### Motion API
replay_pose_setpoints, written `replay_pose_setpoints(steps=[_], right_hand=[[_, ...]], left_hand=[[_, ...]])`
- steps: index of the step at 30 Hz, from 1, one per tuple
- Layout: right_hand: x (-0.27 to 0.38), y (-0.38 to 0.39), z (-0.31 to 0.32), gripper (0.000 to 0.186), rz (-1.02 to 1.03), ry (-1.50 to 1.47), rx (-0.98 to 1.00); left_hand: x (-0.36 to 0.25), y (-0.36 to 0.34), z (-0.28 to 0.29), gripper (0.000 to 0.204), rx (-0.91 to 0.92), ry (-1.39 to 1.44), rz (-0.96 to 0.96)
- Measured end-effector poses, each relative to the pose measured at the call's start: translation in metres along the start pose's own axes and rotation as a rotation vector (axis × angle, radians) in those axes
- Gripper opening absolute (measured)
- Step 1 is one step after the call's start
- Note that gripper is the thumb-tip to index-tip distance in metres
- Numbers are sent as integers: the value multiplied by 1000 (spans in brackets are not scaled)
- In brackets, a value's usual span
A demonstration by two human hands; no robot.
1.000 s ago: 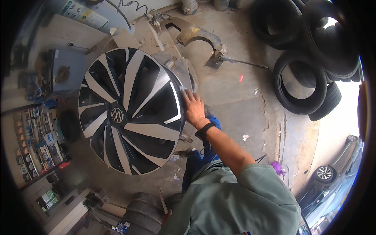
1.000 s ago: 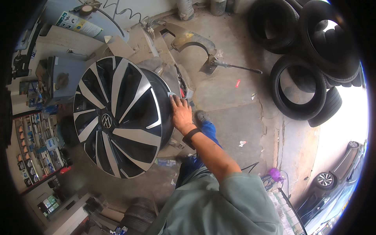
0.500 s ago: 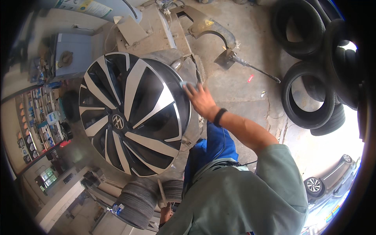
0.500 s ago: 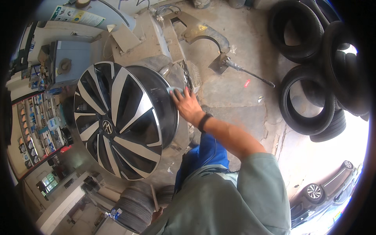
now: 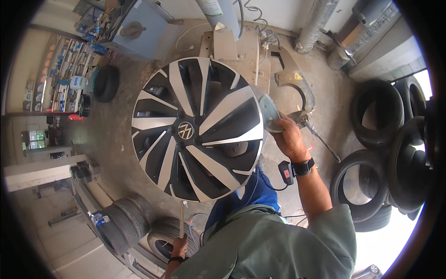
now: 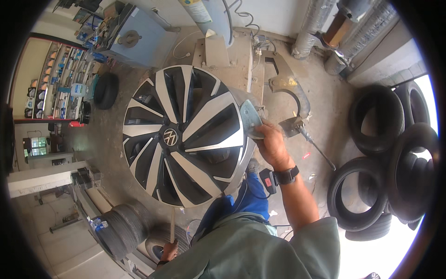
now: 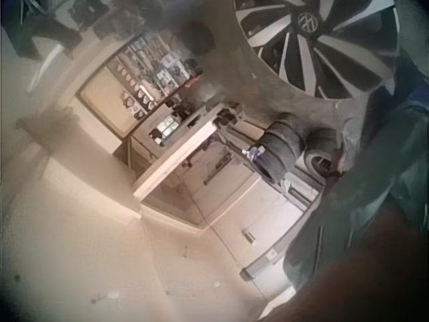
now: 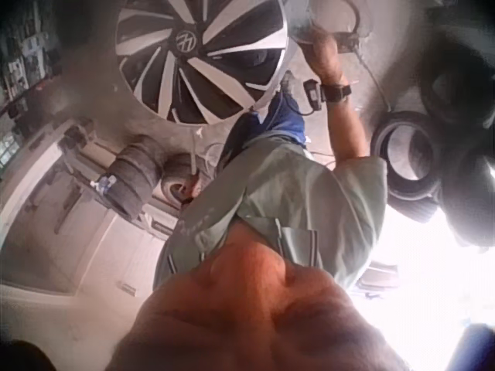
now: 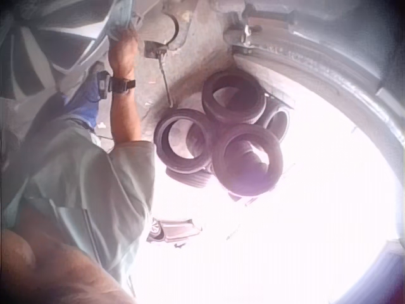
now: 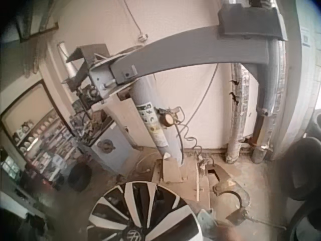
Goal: The person uses a tire iron and a tire changing machine to pry the tire bead over the rim of a wheel, then removes the tire by hand and sprays a liquid on the tire bead using a spray bottle.
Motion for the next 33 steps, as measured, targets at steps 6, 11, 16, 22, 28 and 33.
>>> replay_pose_setpoints(steps=[6, 11, 16, 22, 28, 33], right_hand=[[48, -96, -36, 36, 95, 84, 249], [103, -215, -104, 43, 965, 1046, 736], [78, -286, -261, 32, 669, 1056, 1006], [-28, -232, -480, 43, 586, 1641, 1123], [-43, -171, -515, 48, 543, 1794, 1116], [-40, -163, -504, 47, 551, 1832, 994]], left_hand=[[68, -22, -72, 50, 100, 245, 110], [107, -25, -139, 50, 249, 467, 230], [133, 33, -188, 51, 175, 487, 391], [159, 86, -302, 52, 209, 647, 477], [136, 115, -299, 40, 389, 915, 422], [136, 76, -262, 44, 455, 801, 190]])
Point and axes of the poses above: each hand's wrist, its own y-axis away from the middle knuckle, its own z-axis out of the back of the hand, x = y × z, the point moved 5 cm from there along -y, towards the middle knuckle, and after that the axes turned 10 degrees about -y, right-handed, at the moved point
